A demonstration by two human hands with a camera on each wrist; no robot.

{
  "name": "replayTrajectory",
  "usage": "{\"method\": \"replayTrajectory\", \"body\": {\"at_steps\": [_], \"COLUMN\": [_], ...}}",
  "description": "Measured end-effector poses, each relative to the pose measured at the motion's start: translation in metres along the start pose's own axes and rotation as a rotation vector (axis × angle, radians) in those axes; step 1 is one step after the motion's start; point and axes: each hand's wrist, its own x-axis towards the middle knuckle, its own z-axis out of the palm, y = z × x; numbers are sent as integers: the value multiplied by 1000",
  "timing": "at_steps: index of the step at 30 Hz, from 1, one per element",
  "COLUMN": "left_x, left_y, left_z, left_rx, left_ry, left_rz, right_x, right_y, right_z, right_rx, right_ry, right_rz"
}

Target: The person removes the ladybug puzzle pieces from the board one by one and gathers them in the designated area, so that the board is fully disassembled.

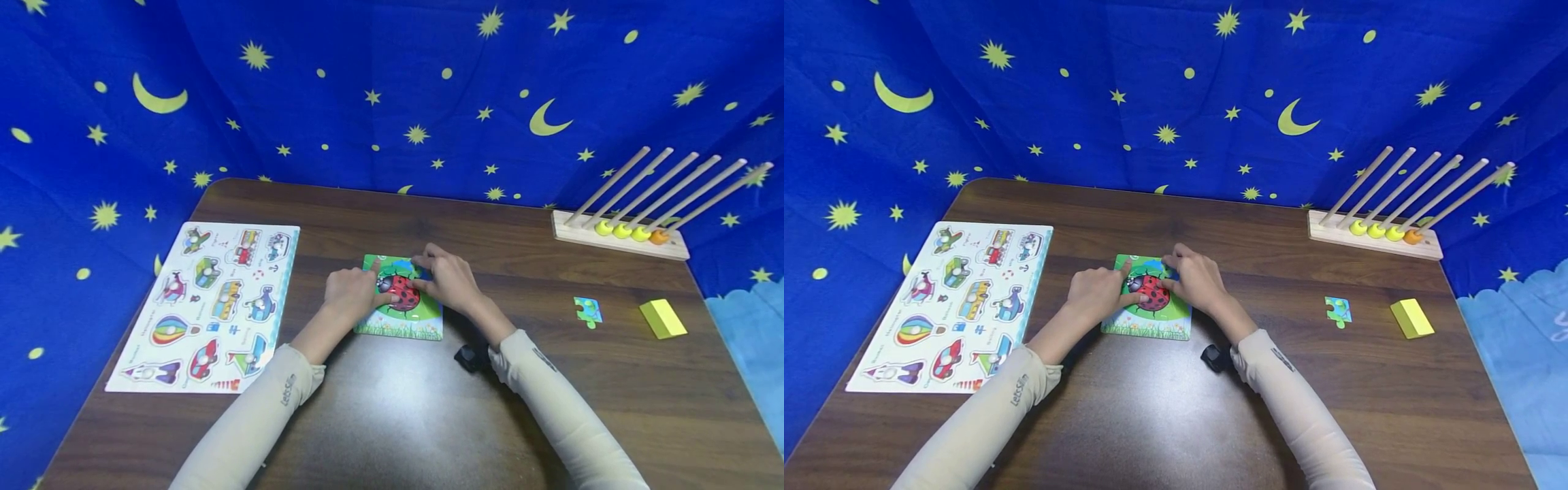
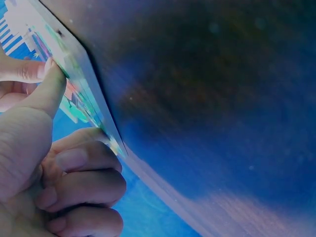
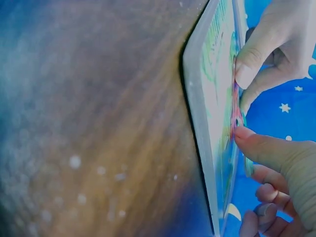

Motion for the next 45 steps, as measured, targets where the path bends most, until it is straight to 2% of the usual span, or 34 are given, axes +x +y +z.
{"method": "replayTrajectory", "body": {"at_steps": [4, 12, 17, 35, 45], "left_x": [0, -1, -1, -6, -5], "left_y": [0, 1, 1, -2, 2], "left_z": [-1, 1, 2, 4, 3], "left_rx": [5, -3, -7, -12, -1], "left_ry": [-2, 5, 11, 30, 33], "left_rz": [-2, 3, 3, 7, 13], "right_x": [0, -1, -5, -43, -71], "right_y": [1, 9, 14, 40, 57], "right_z": [-1, -3, -8, -26, -45], "right_rx": [15, 125, 138, 193, 142], "right_ry": [-21, -76, -90, -112, -120], "right_rz": [15, 90, 97, 100, 188]}}
